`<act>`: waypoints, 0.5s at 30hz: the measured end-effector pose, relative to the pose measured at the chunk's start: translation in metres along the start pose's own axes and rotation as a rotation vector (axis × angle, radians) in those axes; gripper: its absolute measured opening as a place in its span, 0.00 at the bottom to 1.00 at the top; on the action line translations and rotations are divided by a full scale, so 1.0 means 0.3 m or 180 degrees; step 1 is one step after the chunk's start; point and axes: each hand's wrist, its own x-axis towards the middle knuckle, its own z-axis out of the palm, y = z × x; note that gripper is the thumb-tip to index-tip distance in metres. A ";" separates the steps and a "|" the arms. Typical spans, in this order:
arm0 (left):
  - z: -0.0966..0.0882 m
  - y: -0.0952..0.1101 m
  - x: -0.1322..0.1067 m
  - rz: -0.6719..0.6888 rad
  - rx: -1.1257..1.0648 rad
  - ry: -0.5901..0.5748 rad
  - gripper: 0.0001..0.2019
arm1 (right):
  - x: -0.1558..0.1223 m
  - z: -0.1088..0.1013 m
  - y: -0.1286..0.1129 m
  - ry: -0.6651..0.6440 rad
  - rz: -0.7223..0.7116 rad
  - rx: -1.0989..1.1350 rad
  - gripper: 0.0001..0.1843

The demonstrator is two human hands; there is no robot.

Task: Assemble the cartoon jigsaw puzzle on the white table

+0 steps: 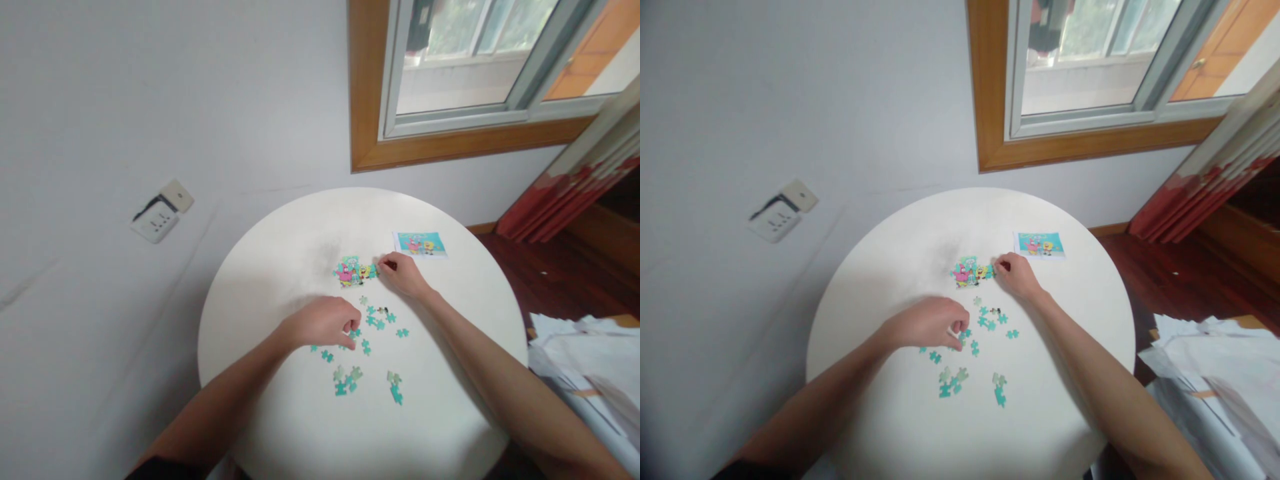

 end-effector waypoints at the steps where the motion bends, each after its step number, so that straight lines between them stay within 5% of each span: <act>1: 0.007 0.008 0.002 -0.0012 0.0121 -0.0010 0.10 | 0.000 0.000 0.001 -0.0003 0.0005 -0.0004 0.10; 15: 0.044 0.019 0.016 0.0281 0.0246 -0.0189 0.03 | 0.000 -0.006 -0.008 -0.0009 0.0002 -0.0068 0.10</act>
